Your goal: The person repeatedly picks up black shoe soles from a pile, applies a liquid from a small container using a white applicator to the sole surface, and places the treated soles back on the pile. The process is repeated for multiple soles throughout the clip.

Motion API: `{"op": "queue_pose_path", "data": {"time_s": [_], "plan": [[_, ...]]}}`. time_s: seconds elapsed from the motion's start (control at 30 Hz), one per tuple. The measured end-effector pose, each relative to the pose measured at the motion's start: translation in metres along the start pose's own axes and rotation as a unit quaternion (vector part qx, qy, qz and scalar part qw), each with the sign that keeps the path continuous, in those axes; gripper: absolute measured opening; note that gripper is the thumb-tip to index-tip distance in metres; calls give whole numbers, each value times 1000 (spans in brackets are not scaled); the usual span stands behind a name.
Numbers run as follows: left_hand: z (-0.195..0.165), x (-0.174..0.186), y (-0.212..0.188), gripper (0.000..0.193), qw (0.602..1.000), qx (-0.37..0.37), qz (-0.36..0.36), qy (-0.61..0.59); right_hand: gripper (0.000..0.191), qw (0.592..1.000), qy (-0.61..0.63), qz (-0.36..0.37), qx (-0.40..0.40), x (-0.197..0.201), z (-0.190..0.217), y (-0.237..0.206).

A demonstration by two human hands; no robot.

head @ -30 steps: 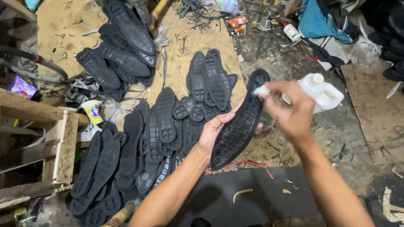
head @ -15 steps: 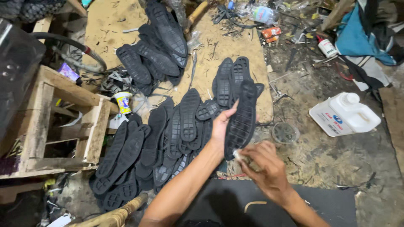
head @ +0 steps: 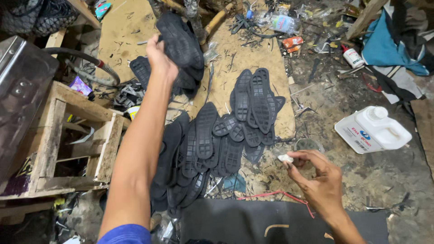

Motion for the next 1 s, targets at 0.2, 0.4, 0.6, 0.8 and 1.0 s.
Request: {"op": "queue_pose_path", "data": {"time_s": [0.2, 0.4, 0.6, 0.8, 1.0], "plan": [[102, -73, -66, 47, 749, -320, 216, 538, 27, 997, 69, -35, -4, 13, -19, 11], [190, -134, -186, 70, 626, -188, 282, 702, 30, 989, 130, -64, -5, 22, -49, 16], [194, -139, -201, 106, 626, -74, 225, 743, 29, 974, 208, -89, -19, 38, -74, 15], [190, -95, -163, 77, 728, -134, 196, 643, 27, 970, 218, -99, -42, 46, -89, 14], [129, 2, -36, 57, 721, -274, -62, 633, 27, 979, 158, -111, -62, 43, -112, 29]]}}
Point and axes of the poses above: each hand's wrist, its own y-axis towards the middle knuckle, its own x-axis out of the back of the hand, z = x × y, the point moved 3 cm from there along y, towards the middle knuckle, and after that the axes turned 12 degrees about y, right-handed, at the moved point
